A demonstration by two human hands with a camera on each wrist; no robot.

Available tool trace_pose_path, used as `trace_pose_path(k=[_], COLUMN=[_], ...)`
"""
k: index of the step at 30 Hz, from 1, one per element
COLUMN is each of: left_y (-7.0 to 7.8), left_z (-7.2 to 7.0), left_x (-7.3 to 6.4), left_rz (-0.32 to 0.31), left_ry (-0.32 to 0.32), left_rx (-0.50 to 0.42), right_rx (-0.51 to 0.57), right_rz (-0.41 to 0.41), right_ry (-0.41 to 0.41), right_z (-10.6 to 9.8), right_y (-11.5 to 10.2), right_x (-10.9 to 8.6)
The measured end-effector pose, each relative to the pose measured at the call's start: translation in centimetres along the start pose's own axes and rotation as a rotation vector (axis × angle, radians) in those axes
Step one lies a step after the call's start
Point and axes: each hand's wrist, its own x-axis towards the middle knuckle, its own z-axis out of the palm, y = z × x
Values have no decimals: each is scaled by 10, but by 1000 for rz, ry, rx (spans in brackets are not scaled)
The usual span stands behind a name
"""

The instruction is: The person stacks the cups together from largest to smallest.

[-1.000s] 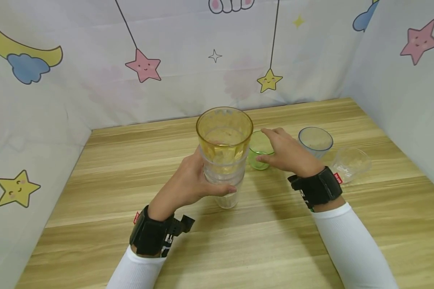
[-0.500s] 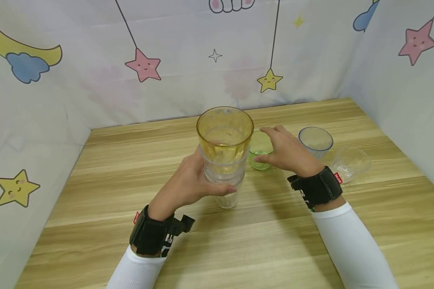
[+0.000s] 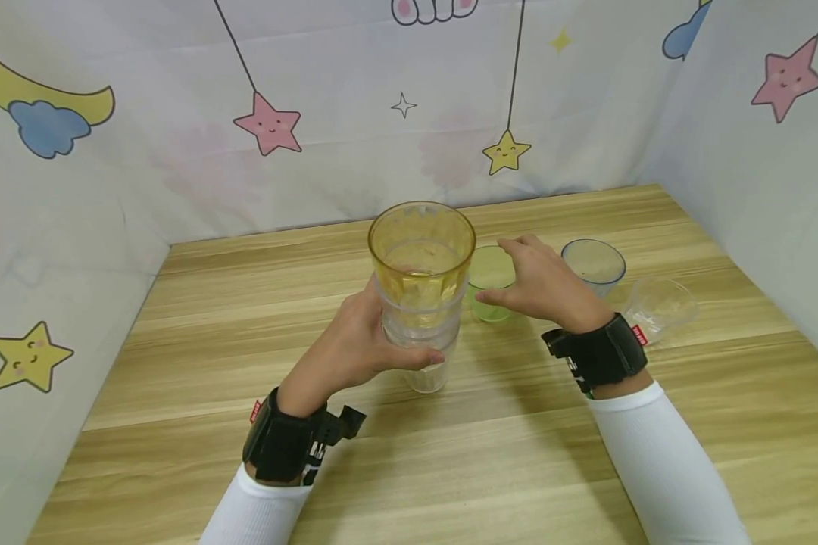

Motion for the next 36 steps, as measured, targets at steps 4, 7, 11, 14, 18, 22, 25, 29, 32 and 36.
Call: trace_pose_path(k=[4, 7, 11, 14, 18, 22, 25, 29, 32, 36], left_y=[0, 0, 0, 0, 1, 1, 1, 0, 0, 0], left_z=[0, 0, 0, 0, 0, 0, -1, -1, -1, -1], left_x=[0, 0, 0, 0, -1, -1, -1, 0, 0, 0], left_rz=[-5, -6, -4, -4, -7, -5, 3, 7, 8, 9], left_ry=[-2, -2, -3, -2, -1, -3, -7, -6, -5, -7], left_rx=[-4, -2, 3, 6, 3, 4, 4, 6, 10, 5], right_rx=[5, 11, 19, 26, 39, 54, 59, 69, 77, 79], right_rz=[0, -8, -20, -23, -14, -4, -8, -16, -15, -12], right_ry=[13, 26, 43, 51, 63, 71, 78, 89, 92, 97], right_z=[1, 0, -1, -2, -3, -4, -5, -6, -7, -7], right_y=[0, 1, 0, -1, -1, -2, -2, -3, -4, -4], right_x=[0, 0, -1, -2, -2, -2, -2, -3, -3, -3])
